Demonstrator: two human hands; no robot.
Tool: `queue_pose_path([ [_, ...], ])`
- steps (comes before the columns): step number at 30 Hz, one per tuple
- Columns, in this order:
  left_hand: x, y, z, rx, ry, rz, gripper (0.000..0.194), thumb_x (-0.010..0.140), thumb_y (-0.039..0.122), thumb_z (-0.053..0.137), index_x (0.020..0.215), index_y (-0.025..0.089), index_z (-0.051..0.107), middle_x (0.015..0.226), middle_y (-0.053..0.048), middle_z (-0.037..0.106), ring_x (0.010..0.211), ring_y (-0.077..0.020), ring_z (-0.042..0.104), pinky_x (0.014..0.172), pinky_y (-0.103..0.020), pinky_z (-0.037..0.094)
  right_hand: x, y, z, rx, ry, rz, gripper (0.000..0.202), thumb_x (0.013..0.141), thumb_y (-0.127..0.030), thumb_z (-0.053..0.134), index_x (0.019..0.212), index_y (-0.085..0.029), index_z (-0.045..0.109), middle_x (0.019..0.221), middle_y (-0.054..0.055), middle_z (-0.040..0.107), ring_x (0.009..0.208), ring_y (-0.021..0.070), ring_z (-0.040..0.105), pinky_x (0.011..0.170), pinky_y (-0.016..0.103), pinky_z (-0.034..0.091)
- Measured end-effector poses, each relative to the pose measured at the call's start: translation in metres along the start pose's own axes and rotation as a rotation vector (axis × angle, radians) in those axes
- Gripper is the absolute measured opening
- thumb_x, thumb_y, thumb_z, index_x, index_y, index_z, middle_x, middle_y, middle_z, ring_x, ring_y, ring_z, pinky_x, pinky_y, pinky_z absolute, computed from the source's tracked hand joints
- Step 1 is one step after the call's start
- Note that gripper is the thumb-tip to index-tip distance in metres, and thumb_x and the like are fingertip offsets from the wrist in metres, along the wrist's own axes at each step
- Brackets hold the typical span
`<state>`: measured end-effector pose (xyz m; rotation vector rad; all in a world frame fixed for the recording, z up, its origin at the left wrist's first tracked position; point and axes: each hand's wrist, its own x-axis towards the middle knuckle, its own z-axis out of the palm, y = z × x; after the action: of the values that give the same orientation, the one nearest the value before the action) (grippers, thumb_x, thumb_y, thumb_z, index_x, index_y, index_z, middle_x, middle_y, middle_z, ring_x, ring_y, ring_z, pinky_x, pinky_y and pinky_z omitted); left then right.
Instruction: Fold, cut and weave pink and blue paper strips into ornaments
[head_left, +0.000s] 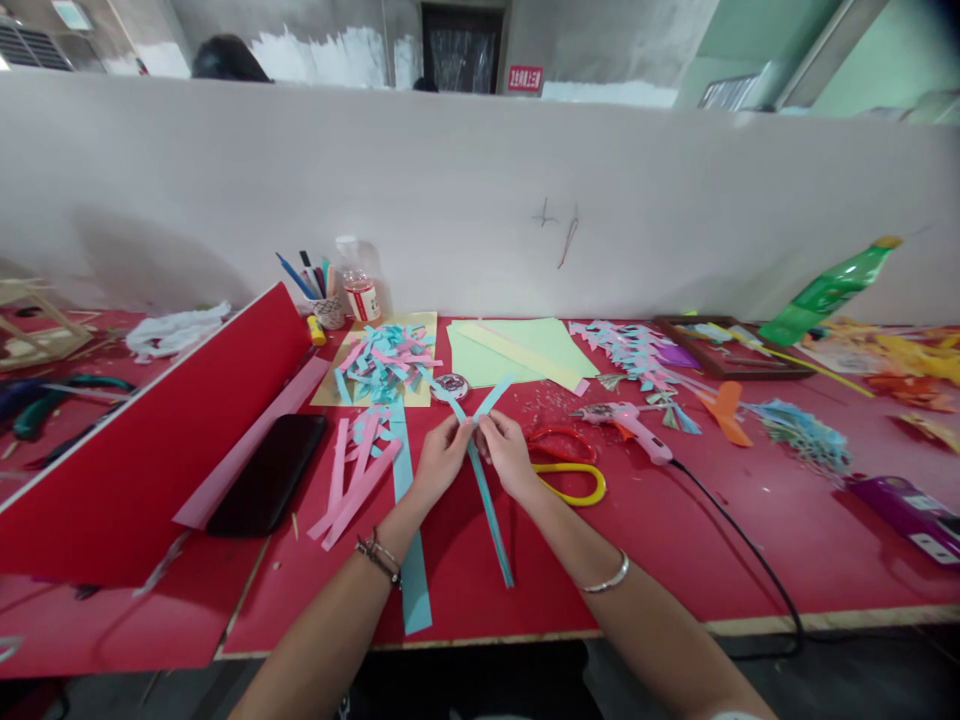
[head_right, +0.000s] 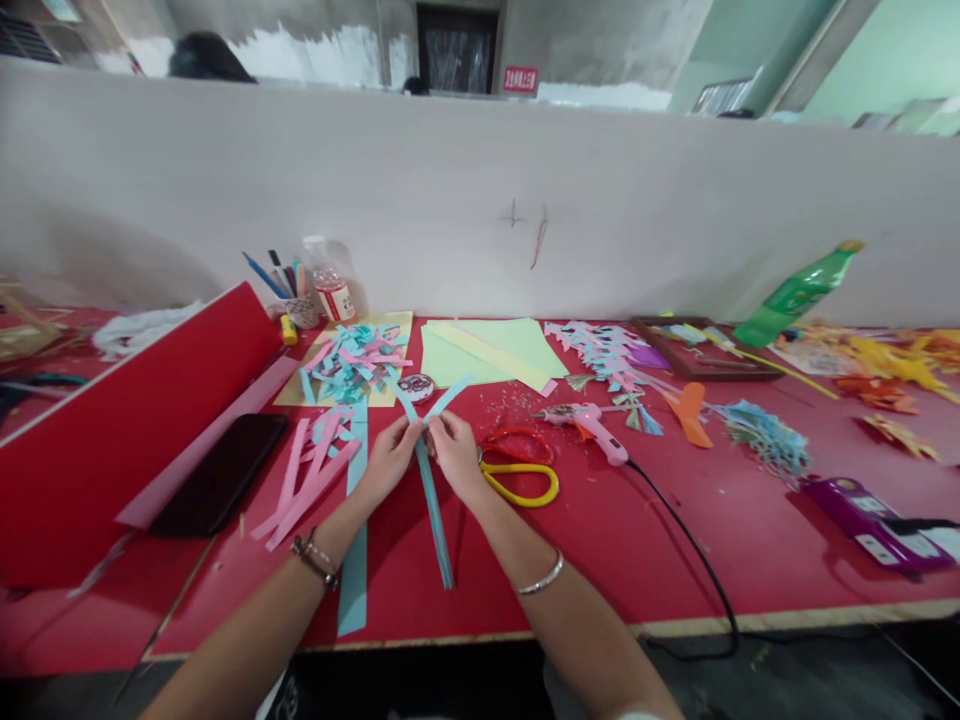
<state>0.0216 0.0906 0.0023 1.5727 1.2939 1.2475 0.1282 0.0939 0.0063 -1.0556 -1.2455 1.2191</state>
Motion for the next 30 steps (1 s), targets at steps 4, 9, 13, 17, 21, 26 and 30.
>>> queue_pose_path([
  [4, -0.0015, 0.0002, 0.0011, 0.038, -0.009, 0.026, 0.032, 0.078, 0.041, 0.041, 0.057, 0.017, 0.045, 0.05, 0.004, 0.043, 0.05, -0.0101, 0.039, 0.048, -0.021, 0.029, 0.001, 0.001, -0.0009, -0.006, -0.032, 0.002, 0.033, 0.077, -0.04, 0.043, 0.053, -0.02, 0.034, 0.04, -0.008, 0.033, 0.035, 0.0062, 0.032, 0.036, 0.02, 0.025],
  [9, -0.002, -0.0008, -0.0009, 0.078, 0.044, 0.033, 0.034, 0.08, 0.04, 0.039, 0.055, 0.017, 0.042, 0.048, 0.004, 0.04, 0.047, -0.0092, 0.036, 0.045, -0.021, 0.024, -0.0007, 0.0027, 0.0012, -0.024, -0.107, 0.01, 0.029, 0.074, -0.04, 0.048, 0.055, -0.02, 0.039, 0.041, -0.008, 0.035, 0.036, 0.0064, 0.033, 0.037, 0.02, 0.025],
  [13, -0.0017, -0.0005, -0.0024, 0.073, 0.104, 0.029, 0.034, 0.081, 0.041, 0.037, 0.056, 0.017, 0.037, 0.051, 0.005, 0.037, 0.048, -0.0085, 0.034, 0.045, -0.021, 0.024, -0.003, 0.0012, 0.0019, -0.033, -0.106, 0.012, 0.028, 0.074, -0.038, 0.048, 0.054, -0.019, 0.041, 0.041, -0.008, 0.037, 0.036, 0.0062, 0.034, 0.037, 0.02, 0.026],
  [17, -0.0008, -0.0008, -0.0029, 0.053, 0.136, 0.016, 0.034, 0.084, 0.04, 0.031, 0.058, 0.018, 0.034, 0.052, 0.006, 0.032, 0.048, -0.008, 0.032, 0.045, -0.02, 0.025, -0.0036, -0.0015, 0.0016, -0.03, -0.049, 0.017, 0.029, 0.073, -0.036, 0.048, 0.052, -0.019, 0.038, 0.04, -0.008, 0.036, 0.035, 0.0058, 0.032, 0.037, 0.02, 0.025],
  [21, -0.0005, -0.0012, -0.0004, 0.052, 0.024, 0.021, 0.031, 0.082, 0.038, 0.036, 0.06, 0.017, 0.041, 0.052, 0.005, 0.037, 0.048, -0.0083, 0.035, 0.045, -0.02, 0.027, -0.0018, -0.0018, 0.0008, -0.006, 0.006, 0.02, 0.029, 0.075, -0.038, 0.044, 0.054, -0.02, 0.036, 0.04, -0.008, 0.035, 0.035, 0.0058, 0.031, 0.036, 0.02, 0.024],
  [26, -0.0009, -0.0014, 0.0, 0.072, 0.008, 0.041, 0.031, 0.081, 0.037, 0.037, 0.058, 0.017, 0.04, 0.051, 0.005, 0.038, 0.048, -0.0083, 0.035, 0.046, -0.02, 0.025, -0.0017, -0.0002, 0.0012, -0.004, -0.033, -0.001, 0.032, 0.075, -0.04, 0.045, 0.053, -0.02, 0.036, 0.041, -0.008, 0.035, 0.036, 0.0057, 0.032, 0.037, 0.02, 0.025],
  [30, -0.0009, -0.0019, -0.0018, 0.081, 0.052, 0.041, 0.033, 0.081, 0.038, 0.038, 0.055, 0.017, 0.036, 0.049, 0.006, 0.035, 0.047, -0.008, 0.032, 0.044, -0.02, 0.022, -0.003, 0.0007, 0.0024, -0.015, -0.082, -0.019, 0.028, 0.073, -0.037, 0.05, 0.055, -0.019, 0.038, 0.043, -0.008, 0.034, 0.038, 0.0054, 0.033, 0.037, 0.02, 0.025],
])
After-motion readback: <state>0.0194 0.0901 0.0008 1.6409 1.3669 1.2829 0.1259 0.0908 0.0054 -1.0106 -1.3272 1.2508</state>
